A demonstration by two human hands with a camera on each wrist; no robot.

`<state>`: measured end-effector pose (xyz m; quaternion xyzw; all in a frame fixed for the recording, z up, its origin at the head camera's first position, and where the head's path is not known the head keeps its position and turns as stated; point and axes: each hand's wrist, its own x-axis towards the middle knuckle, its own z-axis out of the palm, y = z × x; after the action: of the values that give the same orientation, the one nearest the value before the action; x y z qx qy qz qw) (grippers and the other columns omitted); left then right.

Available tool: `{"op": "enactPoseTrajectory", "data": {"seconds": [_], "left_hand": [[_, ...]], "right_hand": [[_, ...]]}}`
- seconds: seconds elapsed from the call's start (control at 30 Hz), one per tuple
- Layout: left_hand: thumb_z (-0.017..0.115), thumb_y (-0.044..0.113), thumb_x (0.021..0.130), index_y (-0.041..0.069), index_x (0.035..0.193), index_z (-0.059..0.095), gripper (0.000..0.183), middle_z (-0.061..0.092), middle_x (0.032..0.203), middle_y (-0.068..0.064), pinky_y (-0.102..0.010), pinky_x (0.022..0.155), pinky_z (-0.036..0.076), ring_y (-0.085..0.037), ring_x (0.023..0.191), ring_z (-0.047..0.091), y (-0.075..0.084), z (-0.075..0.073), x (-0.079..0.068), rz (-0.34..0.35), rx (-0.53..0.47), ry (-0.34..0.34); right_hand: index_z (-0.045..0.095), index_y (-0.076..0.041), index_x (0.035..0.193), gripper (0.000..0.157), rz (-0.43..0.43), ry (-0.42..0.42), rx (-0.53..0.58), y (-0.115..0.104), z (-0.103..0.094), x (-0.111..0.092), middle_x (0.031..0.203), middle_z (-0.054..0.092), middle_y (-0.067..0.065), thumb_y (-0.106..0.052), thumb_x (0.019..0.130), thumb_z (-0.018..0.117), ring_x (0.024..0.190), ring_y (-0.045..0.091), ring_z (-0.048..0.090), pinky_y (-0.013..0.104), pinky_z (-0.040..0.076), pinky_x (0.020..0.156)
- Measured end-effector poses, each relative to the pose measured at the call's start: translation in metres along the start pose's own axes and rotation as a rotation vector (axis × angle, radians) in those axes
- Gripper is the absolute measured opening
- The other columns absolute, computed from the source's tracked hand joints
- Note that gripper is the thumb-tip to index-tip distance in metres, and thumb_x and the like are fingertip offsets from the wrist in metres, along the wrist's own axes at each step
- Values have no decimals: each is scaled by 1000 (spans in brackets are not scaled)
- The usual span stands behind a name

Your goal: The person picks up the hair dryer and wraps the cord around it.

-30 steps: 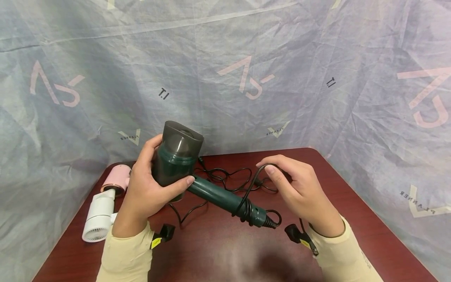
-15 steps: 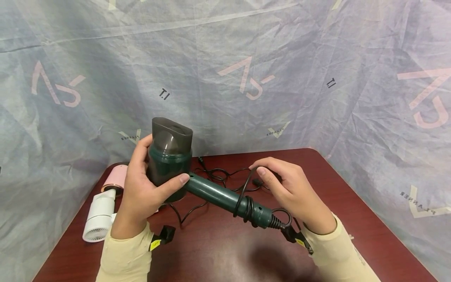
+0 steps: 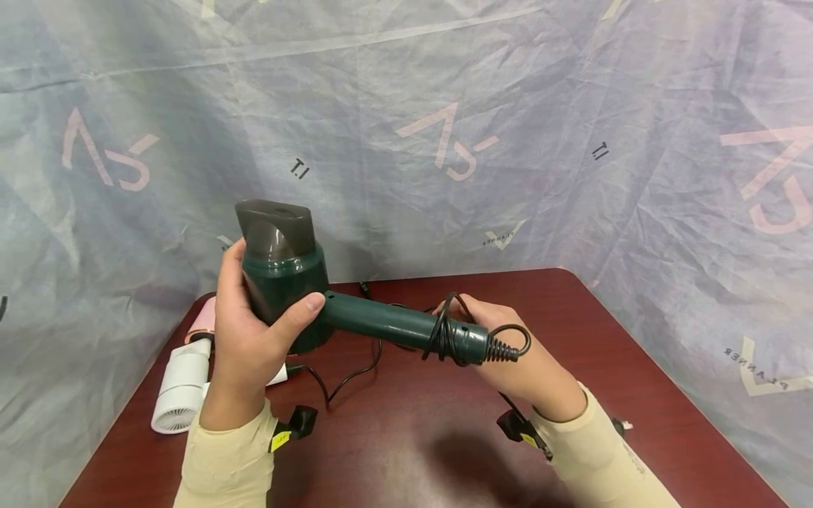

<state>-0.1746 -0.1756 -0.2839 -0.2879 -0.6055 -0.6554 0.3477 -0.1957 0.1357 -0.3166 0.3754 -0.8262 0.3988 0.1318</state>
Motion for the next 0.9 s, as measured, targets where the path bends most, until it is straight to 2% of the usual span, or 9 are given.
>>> {"op": "enactPoseTrajectory", "data": {"seconds": [0.1, 0.13, 0.23, 0.33, 0.43, 0.57, 0.77, 0.9], "left_hand": [[75, -8, 76, 2, 146, 46, 76, 61, 127, -22, -30, 87, 57, -29, 103, 65, 0, 1, 1, -1, -31, 35], [75, -9, 77, 2, 146, 46, 76, 61, 128, -22, -30, 87, 57, -29, 103, 65, 0, 1, 1, 4, -38, 44], [75, -9, 77, 0, 146, 45, 76, 60, 129, -22, -30, 88, 56, -29, 104, 64, -2, 2, 2, 22, -61, 76], [75, -8, 77, 1, 146, 45, 76, 60, 129, -22, -30, 89, 56, -30, 105, 64, -3, 1, 3, 33, -63, 104], [76, -7, 78, 1, 146, 45, 75, 60, 128, -21, -30, 88, 56, -30, 105, 64, -4, 1, 3, 25, -56, 129], [76, -7, 78, 2, 146, 44, 75, 60, 127, -20, -30, 86, 56, -29, 104, 63, -3, 2, 3, 19, -56, 158], [78, -6, 78, 2, 144, 45, 74, 60, 124, -17, -30, 85, 55, -28, 103, 62, -1, 7, 4, 18, -42, 225], [80, -4, 77, 4, 142, 47, 74, 61, 122, -18, -30, 85, 54, -29, 102, 61, -3, 8, 5, 10, -34, 283]], "right_hand": [[59, -37, 104, 4, 7, -11, -57, 3, 3, 0, 88, 63, -18, -35, 106, 58, 76, 4, 58, 26, 51, 66], [61, -38, 107, 5, 9, -11, -93, 5, 4, -2, 86, 61, -18, -35, 107, 57, 75, 4, 56, 26, 50, 67], [62, -37, 123, 17, 5, -34, -147, 8, 7, -4, 96, 61, -18, -36, 107, 56, 85, 4, 57, 27, 51, 77], [59, -38, 132, 26, 22, -64, -176, 7, 9, -4, 102, 63, -20, -38, 106, 57, 87, 2, 58, 26, 51, 79], [58, -37, 128, 21, 39, -110, -171, 4, 12, -3, 101, 63, -22, -40, 107, 56, 84, 0, 59, 25, 51, 77], [59, -35, 120, 14, 65, -164, -212, -1, 16, -4, 90, 64, -23, -39, 107, 55, 76, -3, 60, 23, 52, 73], [60, -27, 121, 18, 15, -191, -335, -9, 20, -6, 80, 58, -23, -36, 106, 57, 69, -5, 55, 21, 50, 72], [61, -25, 121, 22, -11, -221, -337, -15, 21, -9, 84, 58, -24, -41, 106, 57, 71, -6, 54, 20, 50, 72]]}}
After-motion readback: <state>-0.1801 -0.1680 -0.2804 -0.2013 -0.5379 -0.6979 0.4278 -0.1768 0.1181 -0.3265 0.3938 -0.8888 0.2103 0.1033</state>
